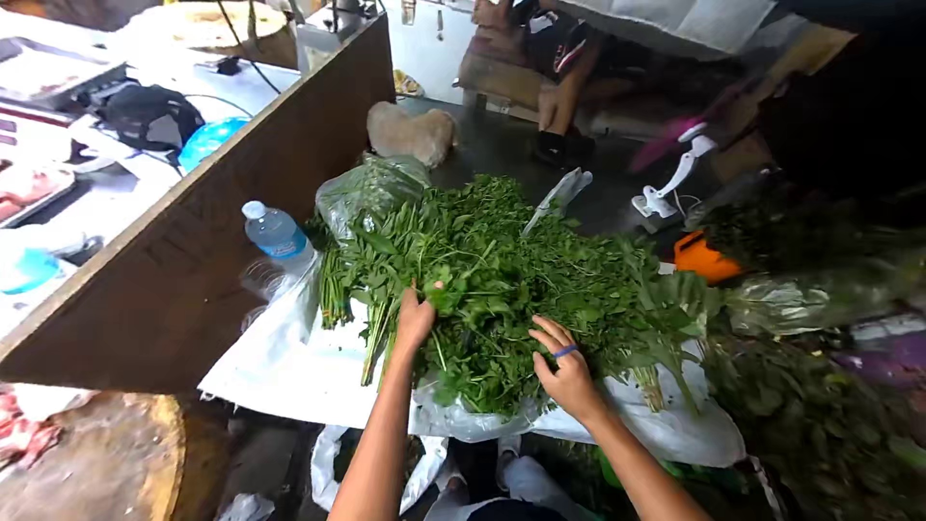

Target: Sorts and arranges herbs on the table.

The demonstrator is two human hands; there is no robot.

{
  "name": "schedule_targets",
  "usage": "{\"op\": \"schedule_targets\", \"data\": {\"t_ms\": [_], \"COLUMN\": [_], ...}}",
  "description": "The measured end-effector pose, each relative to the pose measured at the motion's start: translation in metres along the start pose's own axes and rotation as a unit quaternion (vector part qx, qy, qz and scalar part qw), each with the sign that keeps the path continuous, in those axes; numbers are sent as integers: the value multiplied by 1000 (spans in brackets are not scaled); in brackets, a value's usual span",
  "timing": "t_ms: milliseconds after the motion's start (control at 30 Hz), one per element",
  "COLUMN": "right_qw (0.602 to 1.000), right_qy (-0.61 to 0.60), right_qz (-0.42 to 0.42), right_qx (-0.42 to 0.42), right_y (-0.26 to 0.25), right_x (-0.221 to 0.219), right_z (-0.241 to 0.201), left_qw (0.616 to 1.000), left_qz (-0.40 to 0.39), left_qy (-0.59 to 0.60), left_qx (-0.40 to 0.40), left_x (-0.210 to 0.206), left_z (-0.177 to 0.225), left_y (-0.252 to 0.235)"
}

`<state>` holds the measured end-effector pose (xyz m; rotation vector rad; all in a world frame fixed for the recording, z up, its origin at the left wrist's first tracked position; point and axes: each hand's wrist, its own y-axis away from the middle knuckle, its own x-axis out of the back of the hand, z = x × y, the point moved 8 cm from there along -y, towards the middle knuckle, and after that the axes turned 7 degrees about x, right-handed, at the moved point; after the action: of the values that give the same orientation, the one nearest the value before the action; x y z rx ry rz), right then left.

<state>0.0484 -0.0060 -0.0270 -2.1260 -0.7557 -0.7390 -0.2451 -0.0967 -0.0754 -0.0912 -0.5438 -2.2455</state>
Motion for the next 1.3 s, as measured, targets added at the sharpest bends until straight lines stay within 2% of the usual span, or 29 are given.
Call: {"op": "schedule_targets", "data": {"t_ms": [67, 133, 200, 233, 300, 367, 400, 467, 500, 567, 633, 700, 800, 900, 1033, 1100, 1167, 1233, 1300], "right_qw": [999, 997, 994, 993, 995, 998, 998, 984, 962, 906, 883, 882, 896, 913, 943, 960, 964, 962, 964], "right_qy": [-10, -2, 10, 10, 7, -5, -9, 23, 58, 109, 117, 106, 80, 60, 23, -6, -33, -59, -70], "right_qz": [38, 72, 90, 90, 66, 2, -42, -176, -266, -406, -452, -458, -437, -404, -326, -264, -242, -258, -257], "right_qx": [-16, -40, -64, -74, -81, -61, -40, -15, -23, -44, -45, -37, -21, -1, 59, 97, 106, 64, -16], "right_y": [8, 17, 21, 19, 7, -15, -26, -39, -39, -30, -15, 5, 23, 21, 12, 2, -9, -26, -51], "right_x": [27, 64, 99, 112, 126, 113, 98, 56, 34, 3, -6, -4, 1, 13, 40, 56, 63, 57, 49], "right_z": [0, 11, 30, 40, 53, 55, 52, 50, 52, 62, 72, 83, 92, 93, 75, 59, 46, 50, 76], "left_qw": [996, 972, 942, 933, 925, 899, 876, 819, 792, 772, 794, 825, 843, 838, 834, 837, 848, 872, 900], "left_qz": [68, 197, 276, 272, 177, 54, 4, -59, -61, -16, 49, 86, 73, 60, 83, 117, 152, 139, 63], "left_qy": [57, 112, 124, 107, 37, -114, -207, -396, -471, -550, -555, -533, -526, -530, -501, -462, -404, -347, -347], "left_qx": [-25, -58, -145, -208, -333, -419, -436, -411, -383, -318, -244, -166, -86, -116, -216, -268, -308, -316, -255], "left_x": [26, 68, 90, 86, 46, -17, -50, -99, -106, -85, -39, 1, 26, 16, 12, 12, 2, -26, -61], "left_z": [-6, -17, -3, 14, 55, 84, 87, 72, 61, 45, 45, 37, 17, 26, 52, 70, 80, 61, 8], "left_y": [7, 32, 80, 105, 139, 143, 131, 88, 63, 16, -18, -39, -47, -37, -2, 35, 88, 130, 149]}}
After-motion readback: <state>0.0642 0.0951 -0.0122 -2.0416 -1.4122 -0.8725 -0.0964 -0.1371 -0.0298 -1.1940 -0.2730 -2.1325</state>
